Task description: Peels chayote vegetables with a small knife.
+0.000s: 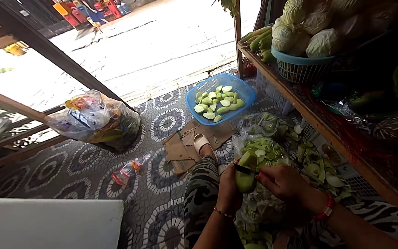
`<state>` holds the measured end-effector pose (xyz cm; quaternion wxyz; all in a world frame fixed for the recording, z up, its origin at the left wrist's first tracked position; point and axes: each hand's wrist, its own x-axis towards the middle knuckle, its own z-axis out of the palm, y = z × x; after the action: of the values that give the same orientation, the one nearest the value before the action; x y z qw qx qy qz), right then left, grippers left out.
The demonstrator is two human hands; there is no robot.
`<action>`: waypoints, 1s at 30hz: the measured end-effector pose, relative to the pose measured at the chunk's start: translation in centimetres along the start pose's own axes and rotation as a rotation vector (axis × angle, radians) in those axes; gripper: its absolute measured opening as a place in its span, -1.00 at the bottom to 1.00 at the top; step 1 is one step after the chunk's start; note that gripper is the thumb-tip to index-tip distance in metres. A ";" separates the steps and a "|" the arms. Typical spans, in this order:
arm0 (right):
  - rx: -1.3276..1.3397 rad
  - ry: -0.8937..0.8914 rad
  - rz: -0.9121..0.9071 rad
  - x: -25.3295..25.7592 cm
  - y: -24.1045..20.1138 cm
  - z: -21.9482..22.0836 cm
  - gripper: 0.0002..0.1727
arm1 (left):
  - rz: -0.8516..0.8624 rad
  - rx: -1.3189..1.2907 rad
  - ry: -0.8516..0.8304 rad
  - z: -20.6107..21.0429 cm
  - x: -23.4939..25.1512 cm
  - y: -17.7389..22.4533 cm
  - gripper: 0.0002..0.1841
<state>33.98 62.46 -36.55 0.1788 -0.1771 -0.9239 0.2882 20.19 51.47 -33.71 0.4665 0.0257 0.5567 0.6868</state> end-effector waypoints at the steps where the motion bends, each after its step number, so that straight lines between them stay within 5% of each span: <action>1: -0.011 -0.005 0.020 0.1 0.4 -0.2 -0.35 | -0.030 0.003 -0.006 0.1 -0.1 0.0 -0.50; 8: 0.049 0.096 -0.023 -0.1 0.5 -0.5 -0.36 | -0.076 -0.017 0.020 0.4 -0.1 0.2 -0.51; 11: 0.685 0.294 0.149 -0.2 0.2 -1.6 -0.51 | -0.101 -0.065 0.032 0.2 0.1 0.7 -0.55; 15: 1.383 0.612 0.690 1.7 -0.5 -4.8 -0.36 | -0.265 -0.223 -0.055 -0.1 -0.2 1.4 -0.55; 18: 1.151 0.502 0.647 1.0 -0.9 -4.2 -0.82 | -0.340 -0.284 -0.111 0.0 -0.5 1.6 -0.67; 21: 0.667 0.318 0.425 -0.3 -2.4 -1.4 0.08 | -0.260 -0.232 -0.116 0.5 -0.6 0.9 -0.72; 24: 0.451 0.203 0.372 -0.2 -3.8 0.2 0.38 | -0.229 -0.187 -0.126 0.8 -0.6 -0.1 -0.69; 30: 0.458 0.364 0.501 2.6 -0.5 -2.3 -0.31 | -0.355 -0.118 -0.240 0.9 -0.7 0.1 -0.43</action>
<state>32.57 64.29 -33.85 0.2988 -0.4011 -0.7170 0.4856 21.02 51.64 -32.92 0.6437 -0.0183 0.4517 0.6175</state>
